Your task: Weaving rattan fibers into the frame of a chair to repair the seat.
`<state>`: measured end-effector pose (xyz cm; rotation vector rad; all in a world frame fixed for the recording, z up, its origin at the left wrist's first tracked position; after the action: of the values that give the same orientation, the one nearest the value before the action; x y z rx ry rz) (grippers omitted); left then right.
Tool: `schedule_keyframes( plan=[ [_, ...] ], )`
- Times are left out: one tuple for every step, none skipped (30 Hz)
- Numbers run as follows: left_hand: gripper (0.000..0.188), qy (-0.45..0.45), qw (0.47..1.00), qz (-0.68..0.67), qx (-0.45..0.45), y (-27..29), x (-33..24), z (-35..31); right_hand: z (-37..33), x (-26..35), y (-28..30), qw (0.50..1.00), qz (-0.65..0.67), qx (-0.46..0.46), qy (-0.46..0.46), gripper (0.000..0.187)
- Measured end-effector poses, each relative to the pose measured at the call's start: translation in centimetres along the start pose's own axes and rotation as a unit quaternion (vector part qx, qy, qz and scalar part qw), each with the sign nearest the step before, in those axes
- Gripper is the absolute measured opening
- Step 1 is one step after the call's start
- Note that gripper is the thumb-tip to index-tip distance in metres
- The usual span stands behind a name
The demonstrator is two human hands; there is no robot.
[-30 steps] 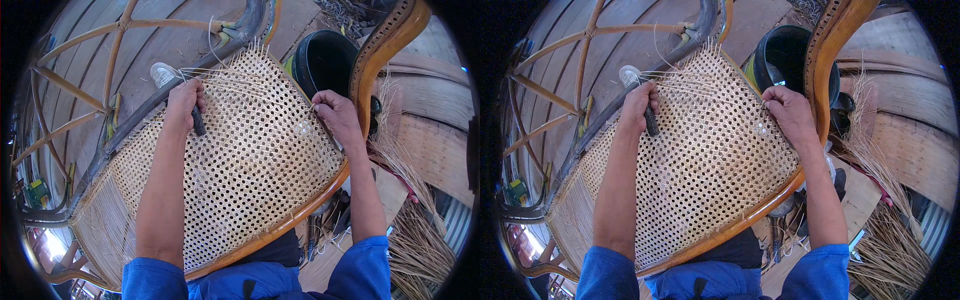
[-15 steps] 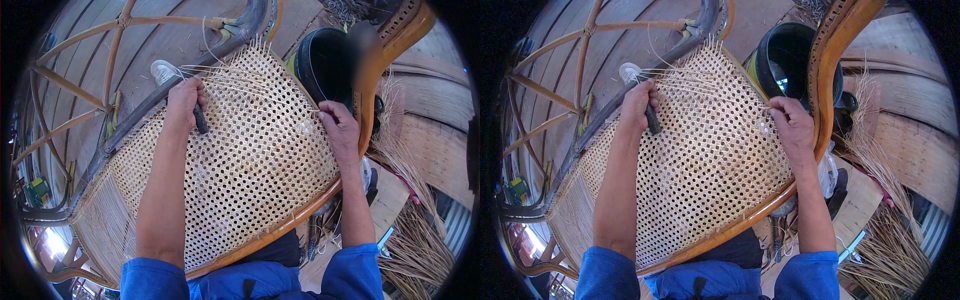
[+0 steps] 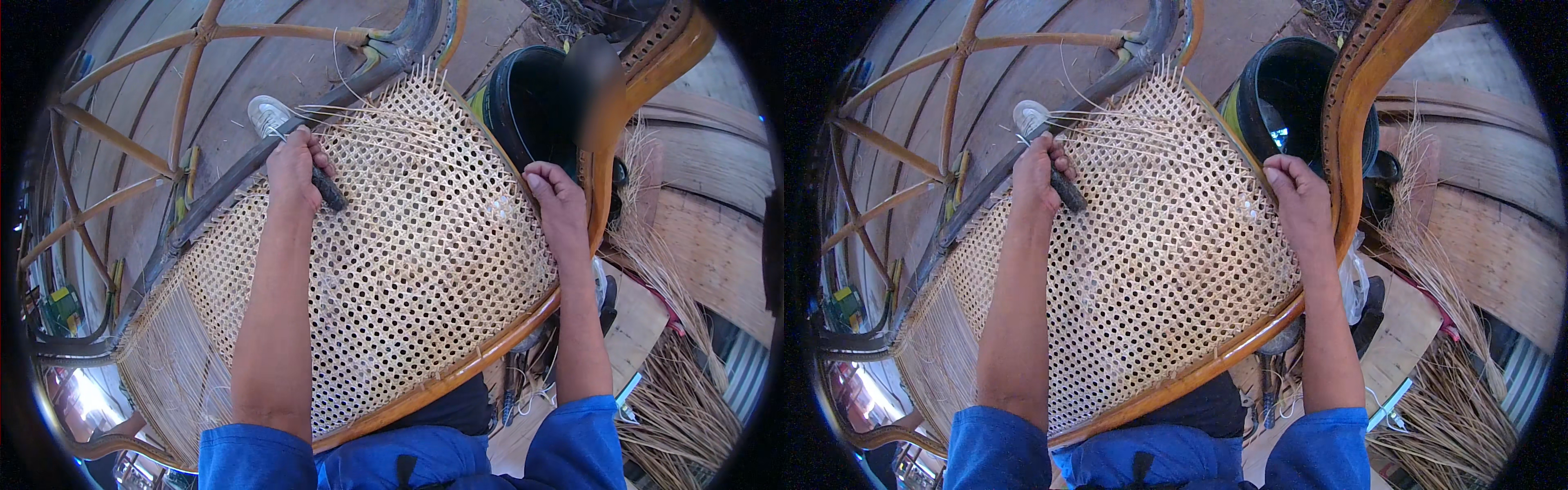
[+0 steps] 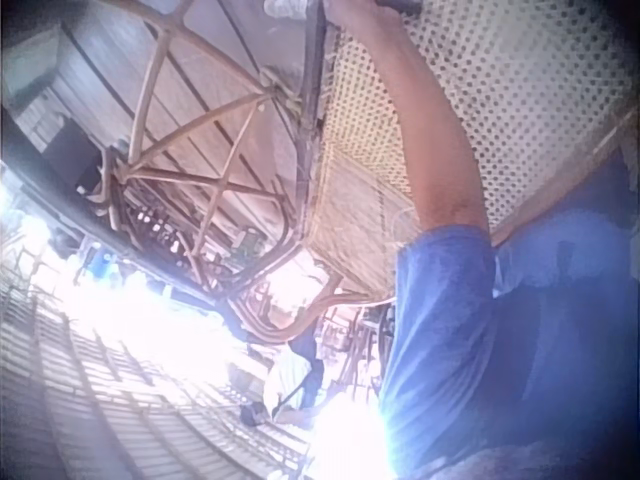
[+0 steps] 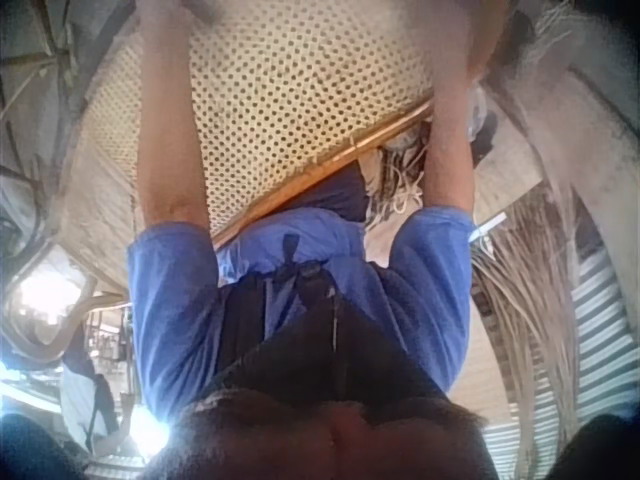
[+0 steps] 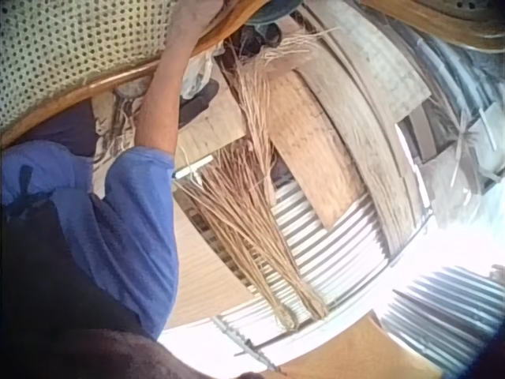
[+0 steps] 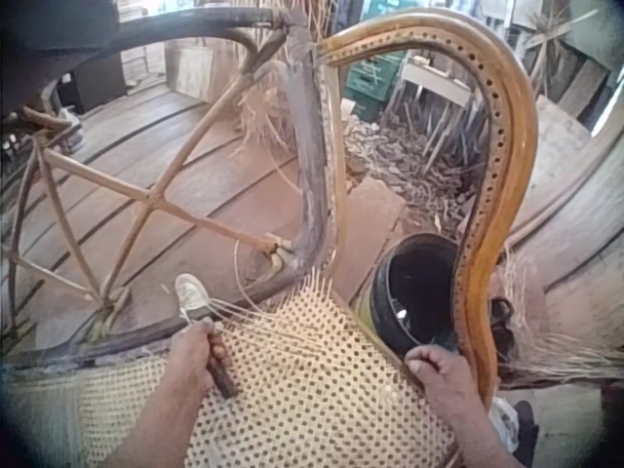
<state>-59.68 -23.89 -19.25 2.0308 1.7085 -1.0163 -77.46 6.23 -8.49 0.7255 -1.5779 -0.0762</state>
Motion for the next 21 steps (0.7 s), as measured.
schedule_keyframes(
  plan=[
    [0.012,0.001,1.000,-0.010,-0.006,-0.1,-0.1,-0.1,0.4,-0.8,0.1,0.999,-0.003,0.021,-0.041,0.015],
    [0.012,0.003,1.000,-0.017,-0.013,0.1,0.0,0.0,0.6,-1.7,-0.2,0.995,-0.004,0.042,-0.085,0.017],
    [0.012,0.004,1.000,-0.016,-0.014,0.2,0.2,0.0,0.8,-1.7,-0.4,0.995,-0.004,0.042,-0.087,0.017],
    [0.012,-0.003,0.999,-0.028,-0.020,0.4,0.1,0.0,0.7,-2.3,-1.0,0.989,0.039,0.055,-0.134,0.017],
    [0.012,-0.009,0.999,-0.040,-0.025,0.6,0.0,0.0,0.6,-2.5,-1.5,0.978,0.082,0.067,-0.180,0.016],
    [0.012,-0.008,0.999,-0.040,-0.025,0.7,0.1,0.1,0.7,-2.3,-1.5,0.978,0.081,0.066,-0.180,0.016],
    [0.011,-0.012,0.999,-0.043,-0.022,0.7,0.2,0.3,0.5,-2.6,-1.9,0.967,0.110,0.081,-0.215,0.019],
    [0.011,-0.017,0.999,-0.046,-0.021,0.7,0.1,0.4,0.4,-2.8,-2.4,0.954,0.140,0.097,-0.248,0.021],
    [0.011,-0.017,0.999,-0.046,-0.022,0.8,0.1,0.4,0.4,-2.8,-2.4,0.954,0.139,0.098,-0.248,0.021],
    [0.011,-0.012,0.998,-0.051,-0.016,0.7,0.2,0.5,0.3,-2.9,-2.5,0.949,0.141,0.110,-0.258,0.024],
    [0.011,-0.007,0.998,-0.056,-0.010,0.5,0.3,0.5,0.2,-3.0,-2.7,0.945,0.142,0.122,-0.270,0.028],
    [0.011,-0.006,0.998,-0.056,-0.010,0.6,0.3,0.4,0.1,-2.8,-2.8,0.944,0.142,0.122,-0.270,0.028],
    [0.011,-0.012,0.999,-0.049,-0.015,0.7,0.2,0.4,-0.1,-2.4,-3.1,0.945,0.133,0.125,-0.272,0.031],
    [0.011,-0.019,0.999,-0.041,-0.019,0.7,0.2,0.4,-0.2,-2.2,-3.2,0.945,0.123,0.128,-0.273,0.034],
    [0.011,-0.017,0.999,-0.041,-0.018,0.5,0.2,0.4,-0.1,-2.6,-3.2,0.946,0.122,0.126,-0.274,0.034],
    [0.012,-0.015,0.999,-0.042,-0.016,0.4,0.3,0.5,0.6,-2.4,-3.0,0.971,0.022,0.131,-0.199,0.036],
    [0.012,-0.013,0.999,-0.041,-0.014,0.4,0.2,0.4,0.9,-1.7,-3.0,0.980,-0.077,0.134,-0.122,0.039],
    [0.012,-0.012,0.999,-0.040,-0.013,0.4,0.2,0.3,0.8,-1.6,-2.9,0.980,-0.077,0.132,-0.124,0.039],
    [0.013,-0.014,0.999,-0.040,-0.015,0.5,0.2,0.2,0.4,-1.3,-3.1,0.978,-0.062,0.141,-0.139,0.038],
    [0.013,-0.019,0.999,-0.042,-0.016,0.5,0.1,0.2,0.5,-0.9,-3.3,0.976,-0.047,0.149,-0.150,0.037],
    [0.013,-0.028,0.999,-0.043,-0.013,0.5,-0.3,0.3,0.3,-1.3,-3.5,0.974,-0.007,0.148,-0.174,0.038]
  ],
)
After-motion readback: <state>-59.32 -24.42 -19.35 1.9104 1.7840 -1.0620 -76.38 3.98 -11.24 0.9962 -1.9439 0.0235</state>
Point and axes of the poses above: each hand's wrist, its own z-axis towards the middle knuckle, its own y-axis out of the back of the hand, x = y × z, the point moved 8 cm from there along z, towards the middle knuckle, and after that the axes turned 4 degrees about -x, right-handed, at the moved point
